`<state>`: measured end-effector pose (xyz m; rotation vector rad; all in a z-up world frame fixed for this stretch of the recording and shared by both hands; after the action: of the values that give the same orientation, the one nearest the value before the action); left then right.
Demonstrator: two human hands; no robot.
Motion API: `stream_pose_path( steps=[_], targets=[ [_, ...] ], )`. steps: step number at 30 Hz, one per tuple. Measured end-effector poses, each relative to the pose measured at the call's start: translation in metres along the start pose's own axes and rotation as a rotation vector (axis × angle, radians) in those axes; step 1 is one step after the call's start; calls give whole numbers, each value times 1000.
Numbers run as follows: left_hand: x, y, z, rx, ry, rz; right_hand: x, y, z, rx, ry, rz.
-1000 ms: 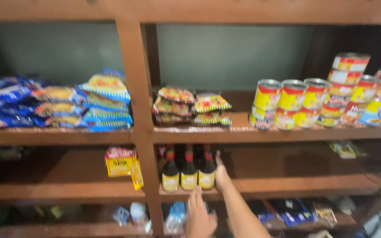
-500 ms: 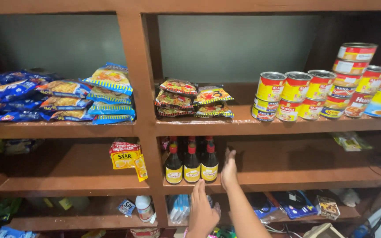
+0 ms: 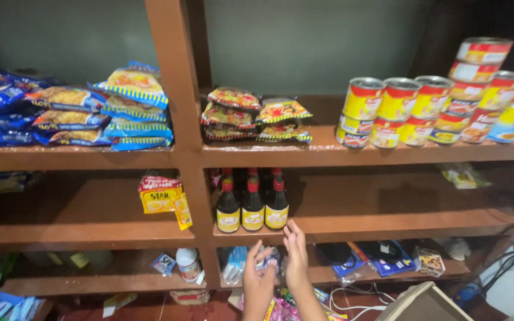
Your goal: Transferring condiment bottles from a box on the floor to the store shelves.
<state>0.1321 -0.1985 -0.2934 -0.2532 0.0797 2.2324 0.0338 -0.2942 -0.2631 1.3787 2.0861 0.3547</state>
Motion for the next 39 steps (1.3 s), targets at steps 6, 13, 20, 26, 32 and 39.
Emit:
stream_pose_path(
  steps=[6, 13, 20, 26, 32, 39],
  targets=[
    [-33, 3, -107, 124, -65, 89, 16, -1, 0, 185, 24, 64],
    [-24, -13, -121, 61, -263, 41, 19, 1, -17, 241, 75, 37],
    [21, -34, 22, 250, -757, 23, 53, -10, -30, 261, 544, 146],
    [36, -82, 66, 145, -417, 157, 72, 72, -112, -169, 831, 232],
    [56, -118, 206, 167, -478, 103, 96, 133, -202, 16, 1067, 278],
    [63, -154, 322, 160, -724, -10, 96, 193, -240, 96, 1051, 63]
  ],
)
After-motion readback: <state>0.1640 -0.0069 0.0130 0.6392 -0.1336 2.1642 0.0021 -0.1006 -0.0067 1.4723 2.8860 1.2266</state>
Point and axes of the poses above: each hand's wrist, its own x-axis away from the middle knuckle, its own y-axis out of the palm, z = x × y, the point moved 9 cm from there along -x, towards the middle knuckle, and after that the axes turned 11 degrees about -x, right-handed, at the moved point
